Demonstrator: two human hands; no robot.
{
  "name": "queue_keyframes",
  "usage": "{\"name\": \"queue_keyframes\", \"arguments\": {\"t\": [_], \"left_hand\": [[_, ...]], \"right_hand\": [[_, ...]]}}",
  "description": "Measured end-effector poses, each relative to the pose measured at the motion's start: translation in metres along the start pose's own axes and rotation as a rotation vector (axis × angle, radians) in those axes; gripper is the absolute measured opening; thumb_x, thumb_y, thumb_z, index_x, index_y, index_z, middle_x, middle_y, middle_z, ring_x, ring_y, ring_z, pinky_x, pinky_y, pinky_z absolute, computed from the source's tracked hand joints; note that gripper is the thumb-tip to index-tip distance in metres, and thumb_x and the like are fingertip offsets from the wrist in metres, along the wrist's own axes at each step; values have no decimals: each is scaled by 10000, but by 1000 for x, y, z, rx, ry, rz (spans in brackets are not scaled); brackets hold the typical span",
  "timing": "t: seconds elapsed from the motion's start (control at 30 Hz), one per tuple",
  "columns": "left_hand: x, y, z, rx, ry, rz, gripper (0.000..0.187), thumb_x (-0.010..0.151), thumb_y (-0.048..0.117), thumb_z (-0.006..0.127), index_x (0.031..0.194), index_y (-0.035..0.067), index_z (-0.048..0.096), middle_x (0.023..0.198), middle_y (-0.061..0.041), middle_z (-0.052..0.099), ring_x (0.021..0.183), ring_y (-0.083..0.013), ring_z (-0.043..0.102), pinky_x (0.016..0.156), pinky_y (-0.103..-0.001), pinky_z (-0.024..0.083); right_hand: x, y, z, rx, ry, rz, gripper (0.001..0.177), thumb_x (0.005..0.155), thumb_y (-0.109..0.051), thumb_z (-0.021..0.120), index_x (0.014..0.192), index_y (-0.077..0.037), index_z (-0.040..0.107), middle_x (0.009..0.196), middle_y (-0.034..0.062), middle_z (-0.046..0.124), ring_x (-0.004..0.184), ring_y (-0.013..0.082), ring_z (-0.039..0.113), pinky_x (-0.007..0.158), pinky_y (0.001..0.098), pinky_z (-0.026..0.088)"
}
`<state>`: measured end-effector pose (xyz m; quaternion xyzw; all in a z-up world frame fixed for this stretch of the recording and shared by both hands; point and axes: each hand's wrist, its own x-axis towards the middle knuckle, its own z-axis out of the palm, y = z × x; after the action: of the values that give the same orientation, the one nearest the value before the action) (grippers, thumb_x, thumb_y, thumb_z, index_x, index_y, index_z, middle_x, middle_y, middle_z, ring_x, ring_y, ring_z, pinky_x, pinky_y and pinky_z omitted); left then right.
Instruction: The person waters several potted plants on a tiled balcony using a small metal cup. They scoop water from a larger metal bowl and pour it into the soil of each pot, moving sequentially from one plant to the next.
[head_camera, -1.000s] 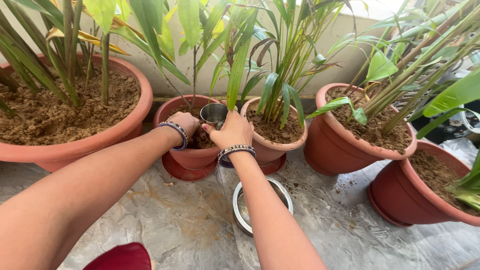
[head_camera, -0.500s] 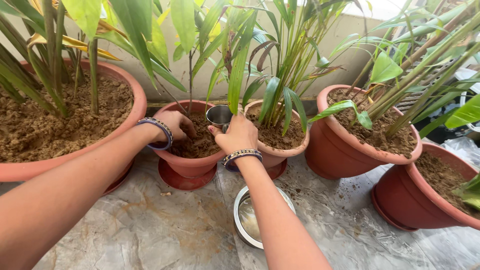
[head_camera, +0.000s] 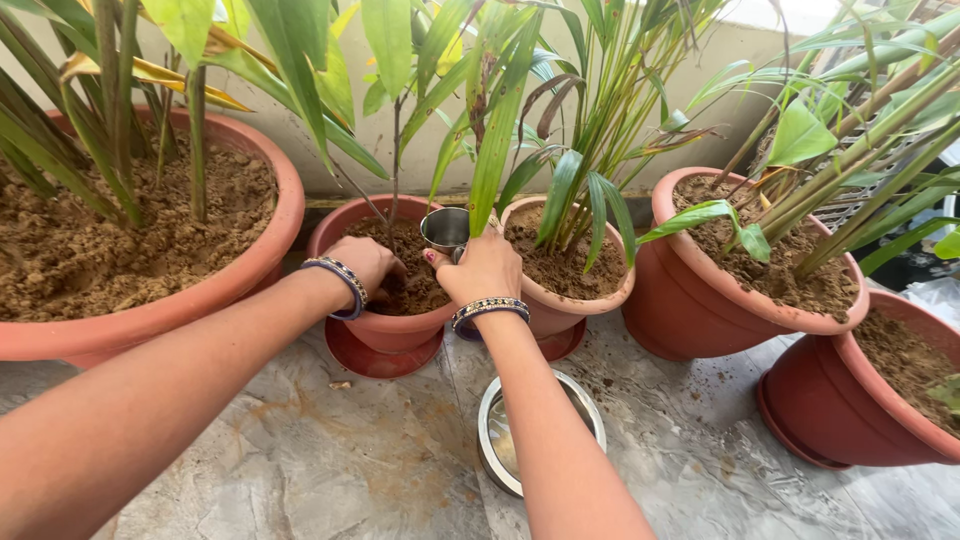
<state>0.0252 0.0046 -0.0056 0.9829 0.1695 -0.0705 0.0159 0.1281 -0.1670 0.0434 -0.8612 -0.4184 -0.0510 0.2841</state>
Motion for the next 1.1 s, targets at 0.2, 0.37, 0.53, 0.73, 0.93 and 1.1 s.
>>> {"name": "queue_keyframes", "arguments": {"t": [0.2, 0.37, 0.53, 0.73, 0.93, 1.1], "left_hand": [[-4, -8, -5, -49, 129, 2, 329, 794, 128, 787, 1056, 326, 809, 980, -94, 777, 957, -286, 745, 886, -399, 588], [2, -25, -6, -210, 136, -28, 529, 711, -97, 645, 941, 332, 850, 970, -45, 797, 959, -250, 745, 894, -373, 585], [7, -22, -12, -359, 212, -196, 363, 758, 20, 671, 891, 300, 860, 1037, -60, 788, 991, -257, 730, 911, -392, 575], [1, -11, -7, -303, -73, 38, 316, 799, 241, 793, 1109, 297, 772, 1115, -11, 762, 1051, -226, 716, 937, -362, 552], [-1, -3, -2, -16, 22, 56, 480, 775, 70, 734, 1160, 354, 779, 1087, -14, 773, 1029, -244, 731, 904, -380, 585], [-1, -5, -4, -57, 61, -1, 413, 808, -14, 673, 1050, 283, 827, 1009, -46, 793, 978, -243, 753, 874, -375, 602]], "right_hand": [[-8, -4, -9, 54, 24, 31, 558, 750, -413, 848, 1096, -12, 673, 989, 223, 726, 967, 411, 692, 847, 501, 551], [-7, 2, -10, 78, 35, 74, 662, 732, -421, 861, 1134, 38, 603, 977, 252, 717, 967, 429, 686, 855, 500, 545], [-1, 9, -3, 29, 13, 98, 646, 751, -457, 869, 1088, 37, 628, 1006, 255, 719, 1010, 418, 688, 894, 492, 546], [-3, 9, -3, 67, 58, 41, 688, 725, -425, 879, 1162, 28, 600, 1019, 245, 719, 1006, 421, 683, 877, 499, 539], [-7, 6, -8, 93, 34, 39, 580, 723, -410, 873, 1112, -37, 657, 1021, 220, 733, 1004, 406, 691, 877, 494, 541], [-6, 7, -11, 38, 28, 65, 592, 713, -418, 896, 1087, -26, 656, 1001, 217, 731, 990, 401, 698, 873, 488, 548]]}}
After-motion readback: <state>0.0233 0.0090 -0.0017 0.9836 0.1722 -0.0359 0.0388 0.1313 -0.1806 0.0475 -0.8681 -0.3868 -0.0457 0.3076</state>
